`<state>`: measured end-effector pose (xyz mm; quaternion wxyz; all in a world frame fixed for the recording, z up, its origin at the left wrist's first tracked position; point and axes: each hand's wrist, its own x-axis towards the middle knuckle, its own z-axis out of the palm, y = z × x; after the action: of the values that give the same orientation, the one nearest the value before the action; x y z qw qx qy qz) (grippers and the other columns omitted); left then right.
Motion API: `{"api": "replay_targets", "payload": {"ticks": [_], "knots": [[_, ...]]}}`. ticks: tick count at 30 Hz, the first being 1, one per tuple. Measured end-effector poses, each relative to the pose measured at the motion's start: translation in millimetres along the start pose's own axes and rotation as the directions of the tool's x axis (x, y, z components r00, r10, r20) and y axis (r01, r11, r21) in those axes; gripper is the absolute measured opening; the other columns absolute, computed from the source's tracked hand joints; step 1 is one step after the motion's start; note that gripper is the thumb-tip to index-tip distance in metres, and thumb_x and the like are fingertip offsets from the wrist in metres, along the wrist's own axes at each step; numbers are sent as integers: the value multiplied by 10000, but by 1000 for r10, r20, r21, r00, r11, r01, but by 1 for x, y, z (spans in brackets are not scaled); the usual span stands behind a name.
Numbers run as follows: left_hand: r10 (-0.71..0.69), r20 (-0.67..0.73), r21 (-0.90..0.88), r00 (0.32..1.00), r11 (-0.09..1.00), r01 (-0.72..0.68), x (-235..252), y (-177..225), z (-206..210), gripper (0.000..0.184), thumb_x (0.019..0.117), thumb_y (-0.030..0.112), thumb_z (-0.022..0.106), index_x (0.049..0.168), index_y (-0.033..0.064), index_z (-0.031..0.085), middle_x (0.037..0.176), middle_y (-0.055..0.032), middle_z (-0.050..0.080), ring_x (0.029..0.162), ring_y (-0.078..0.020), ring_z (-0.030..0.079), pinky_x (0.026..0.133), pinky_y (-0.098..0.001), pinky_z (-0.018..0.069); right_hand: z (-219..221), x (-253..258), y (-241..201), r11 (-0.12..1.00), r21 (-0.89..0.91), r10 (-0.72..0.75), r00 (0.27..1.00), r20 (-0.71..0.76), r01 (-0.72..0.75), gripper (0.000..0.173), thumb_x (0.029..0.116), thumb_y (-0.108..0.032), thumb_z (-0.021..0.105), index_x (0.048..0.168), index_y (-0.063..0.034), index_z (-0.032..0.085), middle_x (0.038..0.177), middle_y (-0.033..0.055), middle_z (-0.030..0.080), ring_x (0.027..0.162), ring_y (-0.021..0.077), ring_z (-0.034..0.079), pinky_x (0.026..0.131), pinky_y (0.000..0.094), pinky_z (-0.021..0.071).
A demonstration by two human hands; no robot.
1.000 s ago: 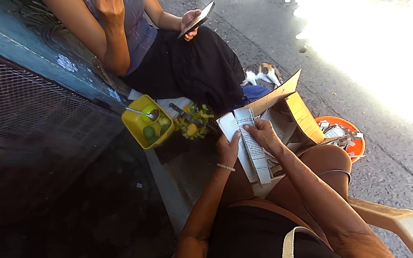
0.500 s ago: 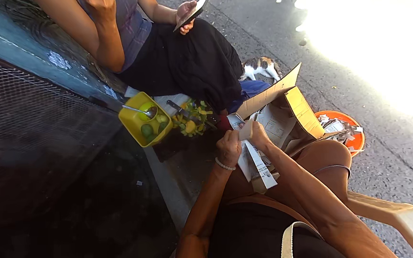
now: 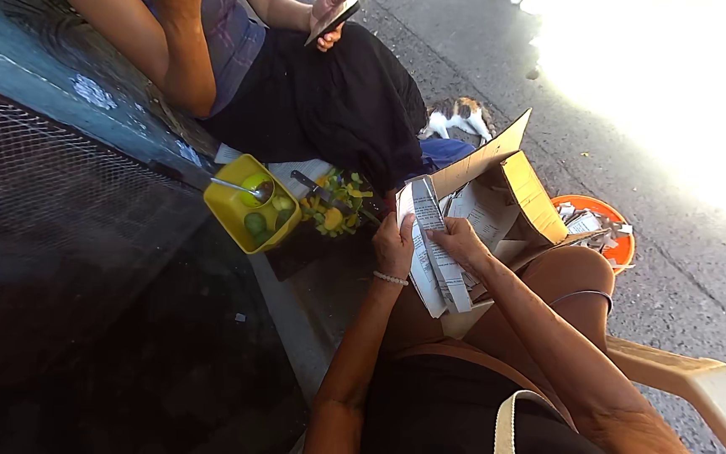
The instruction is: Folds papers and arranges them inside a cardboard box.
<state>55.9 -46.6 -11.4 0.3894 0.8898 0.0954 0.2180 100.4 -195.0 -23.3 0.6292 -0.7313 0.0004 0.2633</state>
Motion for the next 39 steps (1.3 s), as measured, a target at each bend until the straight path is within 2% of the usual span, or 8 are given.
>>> {"api": "replay_targets", "payload": {"ticks": [4,10,21,26,30,32,35,39], "knots": [[-76,99,-17,992,997,78,-26,-4,5,313,1024,234,624,973,-62,708,778,-162,699,737,-255,710,739,-422,589,-2,4,0,994,43,-92,992,-91,96,123,1029,-135,625,1042,-22,673,786,77,709,644,134,683,633,319,593],[1,35,43,999,999,-2,-31,-1,12,326,1049,184,563,880,-70,677,673,-146,639,636,-247,667,653,-388,569,7,1,-7,877,-440,-318,921,-226,195,266,1074,-198,551,949,26,620,727,178,612,684,324,640,656,527,502],[184,-61,133,981,976,-175,-38,-4,13,274,1014,116,586,813,-57,655,653,-131,610,597,-223,642,601,-328,556,17,8,13,836,-491,-395,890,-227,246,274,1062,-175,567,969,78,617,732,233,613,696,408,642,653,575,491],[242,-380,10,893,966,-258,-20,24,-26,311,1040,131,540,858,-75,683,721,-131,672,664,-135,675,667,-264,578,-6,25,47,850,-506,-47,934,-353,-148,293,1087,-188,498,1113,73,627,1010,290,679,1021,456,669,922,604,492],[73,-602,-301,795,901,-311,9,64,-92,257,1101,207,457,1020,52,645,899,82,688,885,18,685,802,-214,592,-29,25,59,806,-510,52,894,-445,-301,320,1095,-198,468,1175,78,609,1082,298,680,1096,456,659,970,593,486],[17,-549,-378,836,887,-266,17,66,-103,234,1106,211,445,1080,72,632,921,89,686,883,14,688,803,-223,599,-37,25,52,830,-481,38,890,-455,-282,321,1096,-205,476,1150,82,608,1057,301,675,1074,463,658,953,606,485],[-133,-260,-389,956,921,22,12,43,-83,290,1105,229,445,1221,9,595,953,-8,677,871,-38,685,807,-267,599,-46,21,32,946,-316,-79,891,-446,-74,338,1094,-246,504,1080,68,628,897,265,651,860,419,654,808,614,500],[-358,117,-333,927,865,376,-4,12,-36,299,1094,210,474,1195,-6,655,964,-109,702,878,-137,692,844,-356,579,-45,-11,-15,949,-28,-305,891,-337,314,277,1097,-313,488,1069,-79,633,743,-12,621,595,20,592,575,228,539]]}}
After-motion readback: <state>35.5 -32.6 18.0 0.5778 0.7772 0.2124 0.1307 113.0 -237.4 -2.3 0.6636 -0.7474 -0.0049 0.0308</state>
